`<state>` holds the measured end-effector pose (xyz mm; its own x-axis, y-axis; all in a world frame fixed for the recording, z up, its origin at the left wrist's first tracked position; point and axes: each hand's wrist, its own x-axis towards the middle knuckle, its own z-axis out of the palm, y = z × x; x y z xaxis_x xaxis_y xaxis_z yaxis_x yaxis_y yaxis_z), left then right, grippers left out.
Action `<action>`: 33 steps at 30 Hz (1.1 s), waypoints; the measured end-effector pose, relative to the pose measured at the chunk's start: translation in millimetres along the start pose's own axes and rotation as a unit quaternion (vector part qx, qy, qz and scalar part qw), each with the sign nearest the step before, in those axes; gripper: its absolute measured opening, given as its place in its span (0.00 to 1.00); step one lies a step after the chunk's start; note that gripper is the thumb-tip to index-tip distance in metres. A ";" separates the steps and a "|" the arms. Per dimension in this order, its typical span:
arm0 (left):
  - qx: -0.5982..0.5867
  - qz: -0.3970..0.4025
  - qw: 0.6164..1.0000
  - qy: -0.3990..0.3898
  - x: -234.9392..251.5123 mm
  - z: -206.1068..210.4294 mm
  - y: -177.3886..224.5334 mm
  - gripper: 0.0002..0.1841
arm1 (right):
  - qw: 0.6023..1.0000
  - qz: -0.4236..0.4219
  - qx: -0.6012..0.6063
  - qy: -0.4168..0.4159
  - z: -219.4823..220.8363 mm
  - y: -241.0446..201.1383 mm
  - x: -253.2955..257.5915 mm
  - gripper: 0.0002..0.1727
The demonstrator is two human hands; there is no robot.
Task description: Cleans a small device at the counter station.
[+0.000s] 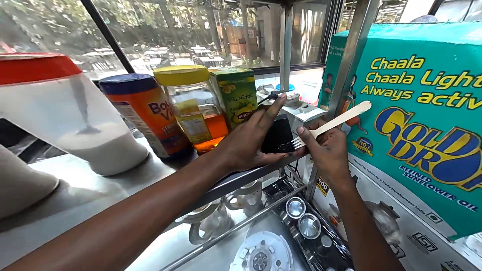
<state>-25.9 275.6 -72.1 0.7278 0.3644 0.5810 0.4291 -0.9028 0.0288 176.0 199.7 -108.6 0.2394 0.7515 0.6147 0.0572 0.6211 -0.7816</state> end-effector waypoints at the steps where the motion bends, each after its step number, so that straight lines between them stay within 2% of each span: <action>1: -0.001 0.002 1.000 0.000 0.5 -0.3 0.5 0.65 | 1.000 -0.002 -0.015 -0.007 -1.9 -0.5 1.6 0.06; 15: -0.003 0.025 1.000 0.002 1.3 0.0 -1.3 0.64 | 0.991 -0.053 -0.072 -0.100 -15.7 -0.5 24.2 0.10; 33: 0.005 0.026 1.000 0.006 1.4 -0.8 0.7 0.64 | 0.975 -0.024 -0.118 -0.185 -18.6 -9.1 41.9 0.10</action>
<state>-24.9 275.3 -70.6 0.7427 0.3141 0.5913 0.3967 -0.9179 -0.0106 203.5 221.5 -77.7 -0.1317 0.7787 0.6134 0.2915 0.6218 -0.7269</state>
